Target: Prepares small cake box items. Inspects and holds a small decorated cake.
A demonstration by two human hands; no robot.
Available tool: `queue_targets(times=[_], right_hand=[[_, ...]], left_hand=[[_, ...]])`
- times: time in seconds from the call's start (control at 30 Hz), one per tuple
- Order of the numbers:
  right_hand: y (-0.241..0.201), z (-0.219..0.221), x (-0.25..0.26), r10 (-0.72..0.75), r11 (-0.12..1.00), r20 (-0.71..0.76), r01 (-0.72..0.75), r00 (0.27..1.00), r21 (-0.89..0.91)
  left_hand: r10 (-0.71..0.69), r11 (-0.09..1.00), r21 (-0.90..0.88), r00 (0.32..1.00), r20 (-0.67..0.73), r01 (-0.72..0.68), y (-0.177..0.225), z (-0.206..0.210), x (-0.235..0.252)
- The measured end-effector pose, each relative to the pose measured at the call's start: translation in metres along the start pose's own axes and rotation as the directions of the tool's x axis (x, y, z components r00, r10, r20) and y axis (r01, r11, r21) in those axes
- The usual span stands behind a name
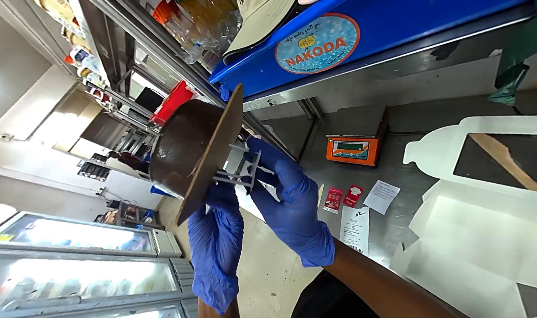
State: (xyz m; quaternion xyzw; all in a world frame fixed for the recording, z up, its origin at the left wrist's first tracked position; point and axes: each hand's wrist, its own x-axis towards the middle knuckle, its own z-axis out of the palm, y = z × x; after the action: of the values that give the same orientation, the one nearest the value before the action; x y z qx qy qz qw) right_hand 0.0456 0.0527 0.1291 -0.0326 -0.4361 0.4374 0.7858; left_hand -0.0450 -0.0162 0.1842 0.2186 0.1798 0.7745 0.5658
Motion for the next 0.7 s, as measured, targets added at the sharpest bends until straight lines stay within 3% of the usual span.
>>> queue_targets(times=[0.13,0.27,0.4,0.53,0.7], right_hand=[[-0.011,0.004,0.000,0.169,0.978,-0.058,-0.160,0.984,0.130],[-0.018,0.005,-0.001,0.247,0.956,-0.069,-0.231,0.967,0.180],[-0.007,0.007,-0.005,0.069,0.995,-0.075,-0.062,0.995,0.084],[-0.002,0.005,-0.006,-0.004,0.999,-0.068,0.007,0.998,0.043],[-0.003,0.002,-0.006,0.027,0.999,-0.075,-0.023,0.997,0.045]], left_hand=[[-0.003,0.999,-0.036,1.000,-0.003,0.002,0.001,-0.001,0.000],[-0.018,0.998,-0.061,1.000,-0.025,0.016,0.000,-0.001,-0.002],[-0.023,0.999,-0.047,0.999,-0.037,0.021,-0.002,0.000,-0.005],[-0.026,0.998,-0.050,1.000,-0.016,0.026,-0.003,0.003,-0.007],[-0.064,0.995,-0.075,0.998,-0.009,0.063,-0.001,0.001,-0.006]])
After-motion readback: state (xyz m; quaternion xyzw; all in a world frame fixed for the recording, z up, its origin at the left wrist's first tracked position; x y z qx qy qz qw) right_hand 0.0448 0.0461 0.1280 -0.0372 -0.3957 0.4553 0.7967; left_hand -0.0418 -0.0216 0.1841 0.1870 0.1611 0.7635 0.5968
